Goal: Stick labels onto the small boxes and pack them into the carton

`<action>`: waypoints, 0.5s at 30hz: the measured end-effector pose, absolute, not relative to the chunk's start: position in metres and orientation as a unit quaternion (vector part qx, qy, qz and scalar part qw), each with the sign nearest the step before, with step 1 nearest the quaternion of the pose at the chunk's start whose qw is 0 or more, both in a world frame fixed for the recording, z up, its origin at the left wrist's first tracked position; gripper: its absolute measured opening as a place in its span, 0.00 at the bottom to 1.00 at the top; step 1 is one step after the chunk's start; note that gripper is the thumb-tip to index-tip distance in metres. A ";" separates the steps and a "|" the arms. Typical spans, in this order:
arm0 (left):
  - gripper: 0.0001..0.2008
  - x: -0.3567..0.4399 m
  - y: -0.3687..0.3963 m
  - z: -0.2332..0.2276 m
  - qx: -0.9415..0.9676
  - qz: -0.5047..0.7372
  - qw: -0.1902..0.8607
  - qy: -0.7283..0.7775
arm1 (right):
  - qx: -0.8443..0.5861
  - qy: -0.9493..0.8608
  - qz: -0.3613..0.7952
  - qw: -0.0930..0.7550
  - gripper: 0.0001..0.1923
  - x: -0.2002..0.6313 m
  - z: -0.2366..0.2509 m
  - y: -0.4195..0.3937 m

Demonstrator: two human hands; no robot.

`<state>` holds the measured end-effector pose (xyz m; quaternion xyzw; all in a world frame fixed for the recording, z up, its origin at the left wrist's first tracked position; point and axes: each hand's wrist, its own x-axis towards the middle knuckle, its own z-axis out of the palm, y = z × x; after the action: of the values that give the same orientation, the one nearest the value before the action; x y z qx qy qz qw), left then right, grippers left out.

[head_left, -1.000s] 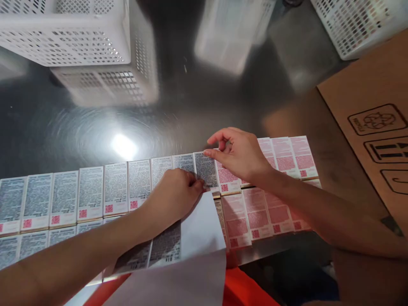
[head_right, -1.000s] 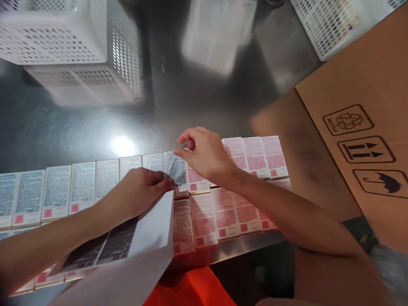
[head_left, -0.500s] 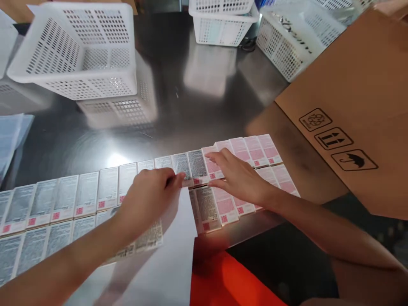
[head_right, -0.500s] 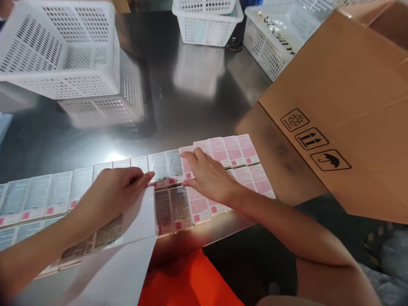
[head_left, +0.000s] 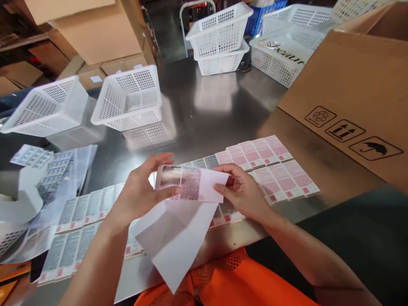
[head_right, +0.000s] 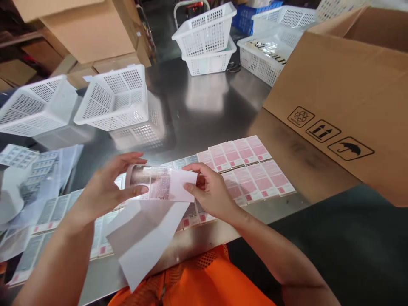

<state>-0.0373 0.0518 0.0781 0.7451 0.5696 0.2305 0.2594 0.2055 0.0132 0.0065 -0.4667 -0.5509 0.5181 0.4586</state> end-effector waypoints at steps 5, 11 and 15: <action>0.15 -0.042 0.042 0.071 0.663 0.276 0.344 0.605 | -0.481 -0.710 0.267 0.439 0.14 0.205 0.022 0.010; 0.04 -0.029 0.028 0.077 0.699 0.286 0.393 0.524 | -0.430 -0.759 0.153 0.463 0.06 0.196 0.034 0.015; 0.06 -0.025 0.020 0.072 0.645 0.336 0.454 0.516 | -0.419 -0.753 0.181 0.474 0.06 0.194 0.037 0.013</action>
<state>-0.0248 0.0197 0.0719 0.6450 0.5155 0.3356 0.4535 0.1942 0.0128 0.0371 -0.4186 -0.7529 0.1813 0.4744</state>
